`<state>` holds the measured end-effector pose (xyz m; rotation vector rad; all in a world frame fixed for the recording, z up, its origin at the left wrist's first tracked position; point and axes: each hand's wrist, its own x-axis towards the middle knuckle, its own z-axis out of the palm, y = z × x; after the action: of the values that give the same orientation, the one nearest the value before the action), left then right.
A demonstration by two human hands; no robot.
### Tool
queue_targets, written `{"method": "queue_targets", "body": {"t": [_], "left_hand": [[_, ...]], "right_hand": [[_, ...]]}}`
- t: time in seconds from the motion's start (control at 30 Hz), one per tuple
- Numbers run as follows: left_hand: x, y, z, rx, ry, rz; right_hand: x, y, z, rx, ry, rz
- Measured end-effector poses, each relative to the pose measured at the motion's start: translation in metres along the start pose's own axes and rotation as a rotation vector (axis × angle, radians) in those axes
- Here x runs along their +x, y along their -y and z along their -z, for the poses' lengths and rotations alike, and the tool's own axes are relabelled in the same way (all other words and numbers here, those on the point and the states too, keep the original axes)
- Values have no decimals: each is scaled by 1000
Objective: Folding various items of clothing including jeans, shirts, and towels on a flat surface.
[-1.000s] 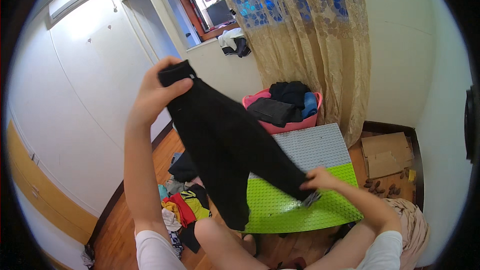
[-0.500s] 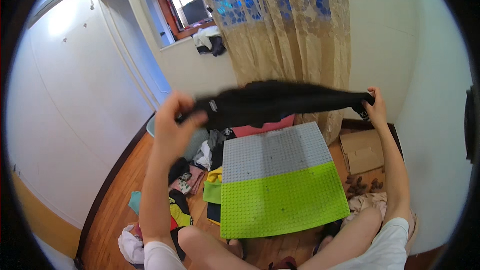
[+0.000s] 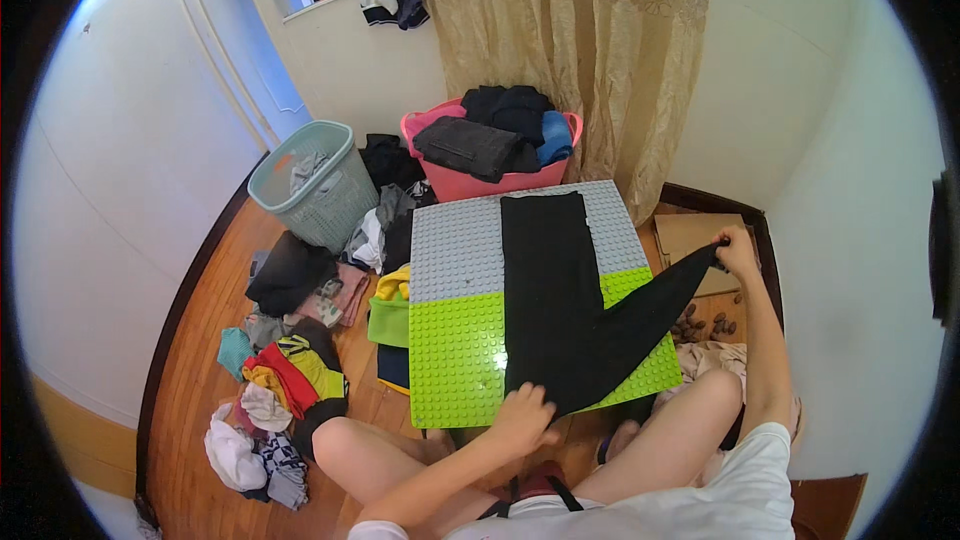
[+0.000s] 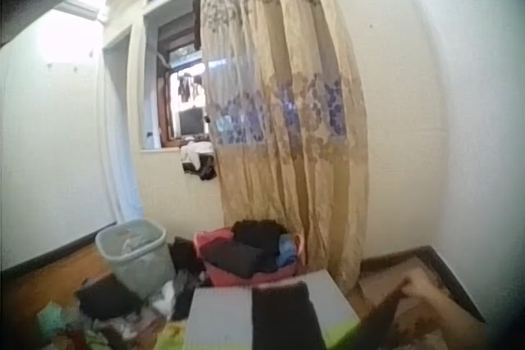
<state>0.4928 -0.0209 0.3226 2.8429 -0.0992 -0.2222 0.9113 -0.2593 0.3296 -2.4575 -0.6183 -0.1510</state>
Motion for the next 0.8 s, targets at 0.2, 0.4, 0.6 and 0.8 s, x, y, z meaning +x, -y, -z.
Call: {"method": "queue_targets", "body": {"t": [0.2, 0.4, 0.6, 0.8], "left_hand": [[60, -18, -55, -76, -388, -23], [53, -33, -61, 75, -214, -40], [59, -28, -80, 127, -241, -53], [46, -27, -110, -208, -375, -27]], "right_hand": [[52, 89, 11, -211, 9, 253], [83, 241, -29, -524, 71, 535], [71, 300, -171, -696, 51, 692], [40, 280, -303, -697, -114, 598]]}}
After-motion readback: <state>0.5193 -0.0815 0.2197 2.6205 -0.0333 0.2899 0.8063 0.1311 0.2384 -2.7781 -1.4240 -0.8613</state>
